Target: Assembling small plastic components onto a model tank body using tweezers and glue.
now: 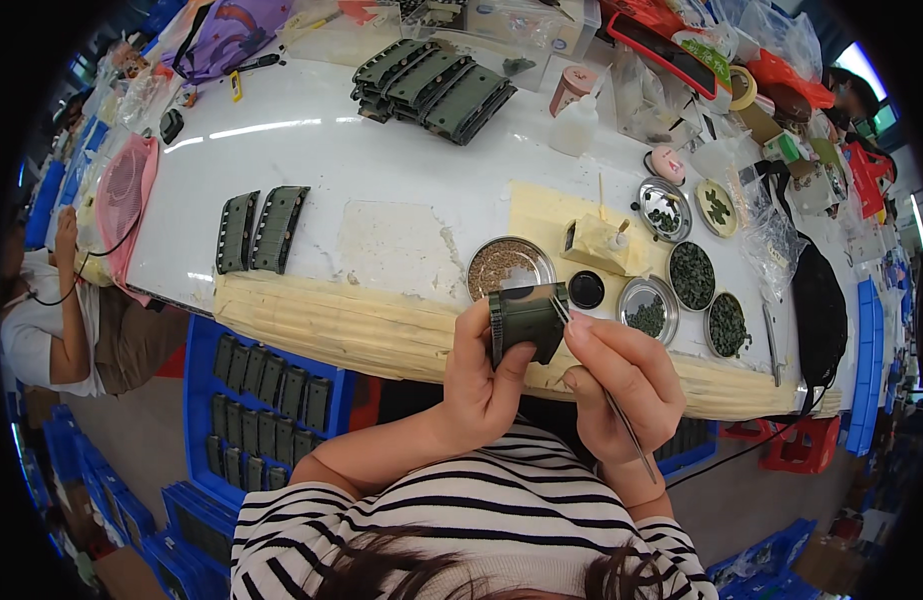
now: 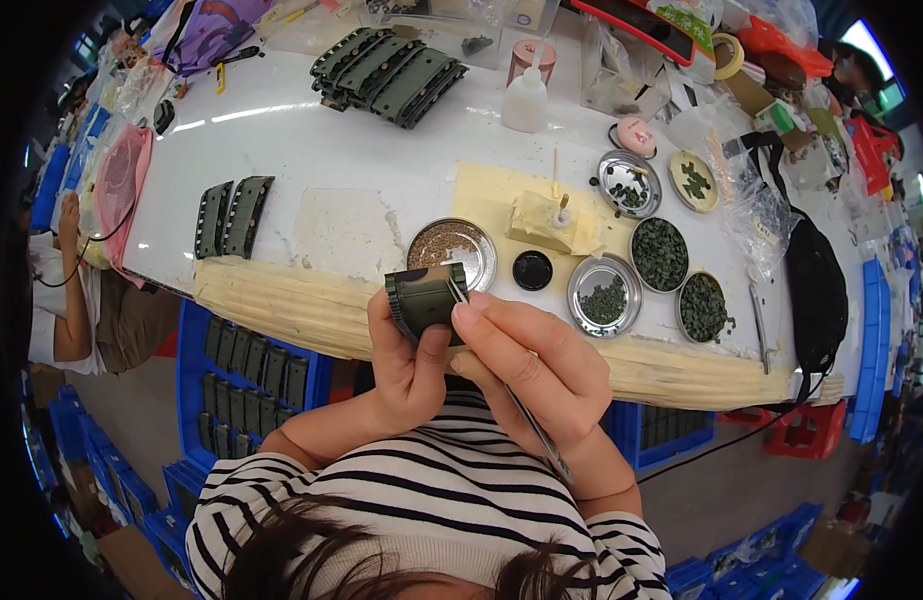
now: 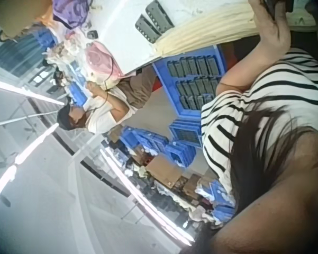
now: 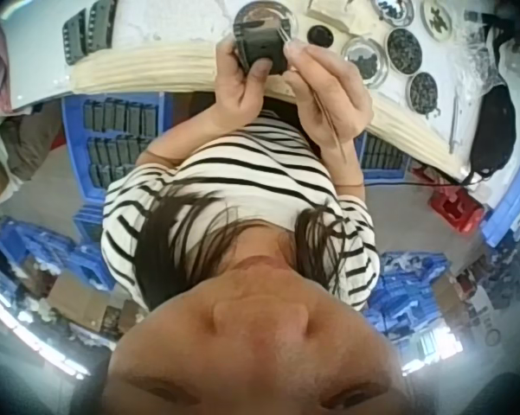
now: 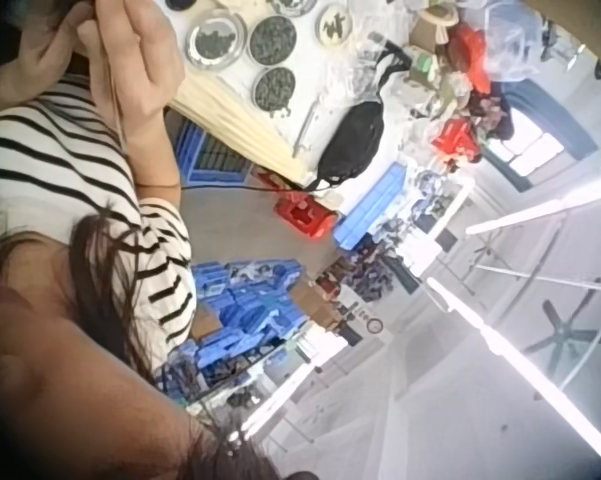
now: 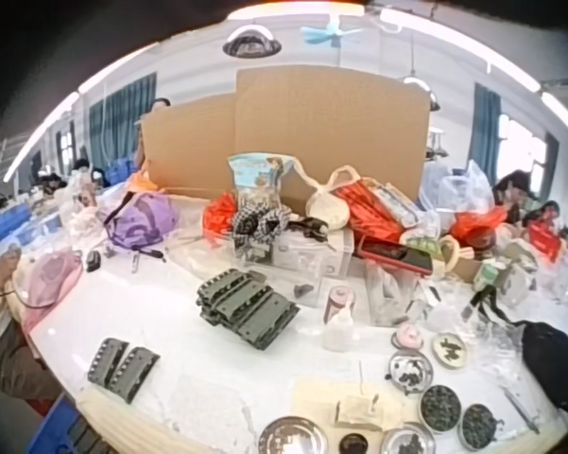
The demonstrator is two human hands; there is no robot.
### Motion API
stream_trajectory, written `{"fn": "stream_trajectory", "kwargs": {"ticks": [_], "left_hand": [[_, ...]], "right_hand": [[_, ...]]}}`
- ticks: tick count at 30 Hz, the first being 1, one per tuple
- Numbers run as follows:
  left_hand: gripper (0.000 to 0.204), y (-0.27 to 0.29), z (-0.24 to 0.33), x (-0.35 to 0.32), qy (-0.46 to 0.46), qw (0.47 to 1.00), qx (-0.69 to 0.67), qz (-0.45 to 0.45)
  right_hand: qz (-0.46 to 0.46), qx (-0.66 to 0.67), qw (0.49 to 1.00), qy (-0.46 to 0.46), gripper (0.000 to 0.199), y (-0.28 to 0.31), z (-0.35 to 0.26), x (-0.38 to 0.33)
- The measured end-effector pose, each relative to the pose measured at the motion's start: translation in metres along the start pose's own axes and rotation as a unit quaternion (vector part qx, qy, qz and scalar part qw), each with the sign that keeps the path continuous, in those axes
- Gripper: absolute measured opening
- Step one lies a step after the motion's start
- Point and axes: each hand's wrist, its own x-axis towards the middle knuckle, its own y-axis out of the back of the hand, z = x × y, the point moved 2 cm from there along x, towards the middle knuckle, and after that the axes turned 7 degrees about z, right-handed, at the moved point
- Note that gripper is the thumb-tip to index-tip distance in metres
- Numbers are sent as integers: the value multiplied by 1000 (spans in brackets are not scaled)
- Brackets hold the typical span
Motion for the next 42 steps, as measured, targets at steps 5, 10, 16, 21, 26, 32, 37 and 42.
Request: {"fn": "stream_trajectory", "kwargs": {"ticks": [5,10,16,21,26,32,37,42], "left_hand": [[41,1,0,-1,12,1000,-8,-1],[42,3,0,0,16,1000,-18,-12],[42,2,1,0,21,999,-31,-15],[42,3,0,0,19,999,-28,-25],[42,0,2,6,15,999,-23,-23],[42,0,1,4,96,989,-109,-30],[42,-1,1,4,114,988,-100,-29],[43,0,2,3,117,984,-123,-44]], "right_hand": [[-12,-6,1000,9,38,2,0,4],[-19,-3,1000,20,37,2,2,6],[-22,-20,999,28,36,3,0,6],[-24,-24,999,30,36,3,0,6],[3,4,1000,-5,37,-1,3,4],[47,55,996,-50,34,5,10,-4],[53,57,995,-56,33,9,13,-5],[28,70,995,-59,30,5,10,-3]]}}
